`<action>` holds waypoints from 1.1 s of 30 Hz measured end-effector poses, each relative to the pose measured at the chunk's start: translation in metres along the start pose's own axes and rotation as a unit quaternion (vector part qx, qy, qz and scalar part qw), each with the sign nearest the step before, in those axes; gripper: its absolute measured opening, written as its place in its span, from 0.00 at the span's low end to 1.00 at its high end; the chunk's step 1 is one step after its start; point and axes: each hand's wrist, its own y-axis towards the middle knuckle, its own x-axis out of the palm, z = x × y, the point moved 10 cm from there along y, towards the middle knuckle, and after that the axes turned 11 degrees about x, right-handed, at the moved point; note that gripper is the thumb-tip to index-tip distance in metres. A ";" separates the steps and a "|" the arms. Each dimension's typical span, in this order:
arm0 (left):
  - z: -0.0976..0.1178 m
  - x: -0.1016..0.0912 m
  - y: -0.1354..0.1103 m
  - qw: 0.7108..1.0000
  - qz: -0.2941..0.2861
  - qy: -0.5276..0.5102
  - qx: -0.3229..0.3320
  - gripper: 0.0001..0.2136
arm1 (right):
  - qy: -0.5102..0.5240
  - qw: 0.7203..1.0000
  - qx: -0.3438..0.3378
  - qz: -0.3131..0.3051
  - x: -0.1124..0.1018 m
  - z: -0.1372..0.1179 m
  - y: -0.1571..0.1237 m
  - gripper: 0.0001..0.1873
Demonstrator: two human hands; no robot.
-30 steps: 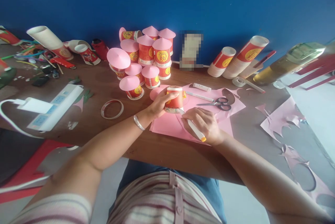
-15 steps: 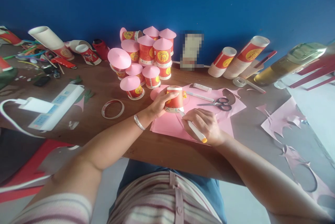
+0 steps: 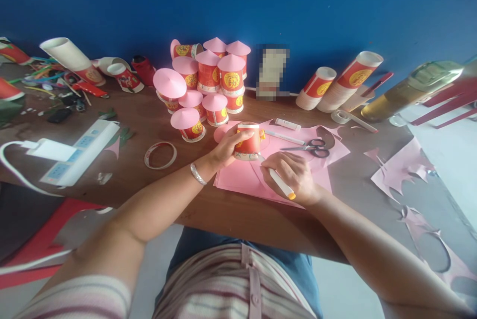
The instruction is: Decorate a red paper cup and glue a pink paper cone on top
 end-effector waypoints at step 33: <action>0.002 -0.008 -0.001 0.998 0.050 -0.042 0.016 0.15 | 0.045 0.998 -0.040 0.019 -0.008 -0.019 0.002 0.11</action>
